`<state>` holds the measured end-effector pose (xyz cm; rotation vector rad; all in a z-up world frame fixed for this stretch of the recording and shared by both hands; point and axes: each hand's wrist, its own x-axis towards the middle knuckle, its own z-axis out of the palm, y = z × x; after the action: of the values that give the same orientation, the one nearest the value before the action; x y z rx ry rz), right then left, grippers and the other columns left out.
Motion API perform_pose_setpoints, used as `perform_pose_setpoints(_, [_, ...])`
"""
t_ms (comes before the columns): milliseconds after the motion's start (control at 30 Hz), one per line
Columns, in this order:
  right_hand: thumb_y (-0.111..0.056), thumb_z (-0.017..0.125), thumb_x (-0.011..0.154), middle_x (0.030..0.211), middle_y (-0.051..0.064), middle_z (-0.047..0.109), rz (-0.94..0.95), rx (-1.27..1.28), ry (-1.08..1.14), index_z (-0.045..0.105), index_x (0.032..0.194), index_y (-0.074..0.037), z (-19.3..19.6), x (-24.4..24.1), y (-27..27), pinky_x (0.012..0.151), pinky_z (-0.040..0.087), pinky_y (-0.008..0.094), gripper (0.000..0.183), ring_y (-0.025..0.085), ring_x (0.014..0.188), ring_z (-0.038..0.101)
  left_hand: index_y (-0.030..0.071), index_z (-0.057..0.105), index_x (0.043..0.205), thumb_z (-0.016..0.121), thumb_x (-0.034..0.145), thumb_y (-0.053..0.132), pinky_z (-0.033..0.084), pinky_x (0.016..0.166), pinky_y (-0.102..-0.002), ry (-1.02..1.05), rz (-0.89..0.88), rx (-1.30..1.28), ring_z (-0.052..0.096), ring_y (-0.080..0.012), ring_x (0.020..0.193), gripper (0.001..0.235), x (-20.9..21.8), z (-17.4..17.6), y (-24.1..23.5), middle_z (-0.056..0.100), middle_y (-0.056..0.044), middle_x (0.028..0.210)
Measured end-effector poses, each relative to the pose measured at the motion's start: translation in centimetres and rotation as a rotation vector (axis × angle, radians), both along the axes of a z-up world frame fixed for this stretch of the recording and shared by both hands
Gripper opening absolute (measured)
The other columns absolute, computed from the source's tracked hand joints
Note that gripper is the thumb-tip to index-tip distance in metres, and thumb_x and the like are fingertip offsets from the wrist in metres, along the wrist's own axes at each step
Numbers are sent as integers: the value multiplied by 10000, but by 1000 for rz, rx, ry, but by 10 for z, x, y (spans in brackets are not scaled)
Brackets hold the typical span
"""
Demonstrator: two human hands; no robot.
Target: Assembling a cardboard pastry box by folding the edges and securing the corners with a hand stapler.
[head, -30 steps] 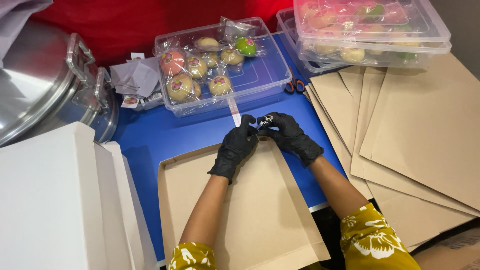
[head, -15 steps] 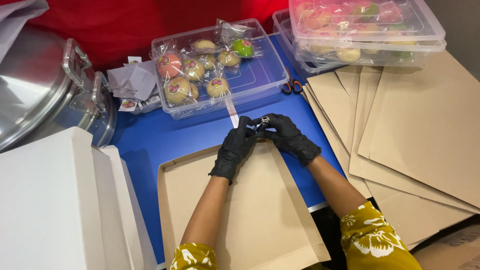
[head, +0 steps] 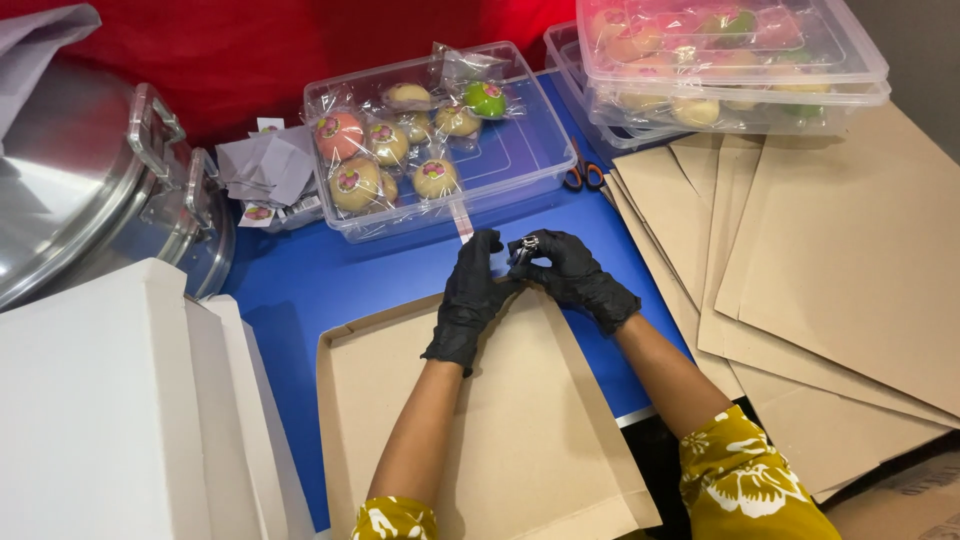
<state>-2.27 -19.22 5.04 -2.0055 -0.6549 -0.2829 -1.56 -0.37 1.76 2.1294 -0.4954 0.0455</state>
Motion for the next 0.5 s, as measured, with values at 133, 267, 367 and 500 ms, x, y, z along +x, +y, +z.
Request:
perform_pose_setpoints(133, [-93,838,849,872,96,755,-1,-3,11,741,912,-98,2,0,2,807,615,428,116,322,891,761,233,362,1461,839,783,139,501,1055,-526,196,-85,-55,587,-350,1289,834,14,-14,-9,636,-107,1346])
perform_pose_setpoints(267, [-99,840,849,892,108,763,7,9,-5,738,935,-84,4,-1,8,796,618,451,134,349,904,756,205,377,1427,800,808,161,520,1019,-534,259,-77,-88,651,-390,1199,752,13,-13,-12,675,-147,1273])
perform_pose_setpoints(367, [-98,818,872,899,111,766,-7,32,27,732,950,-78,1,-3,10,812,612,452,118,340,924,756,204,379,1412,793,816,167,534,1001,-532,254,-58,-77,660,-398,1180,727,13,-12,-15,677,-161,1244])
perform_pose_setpoints(500, [-87,786,902,906,117,762,-25,48,85,718,969,-63,-6,-5,13,851,596,462,98,336,927,756,230,406,1383,840,785,231,543,975,-511,211,-60,-80,671,-365,1160,739,22,-31,-12,685,-118,1182])
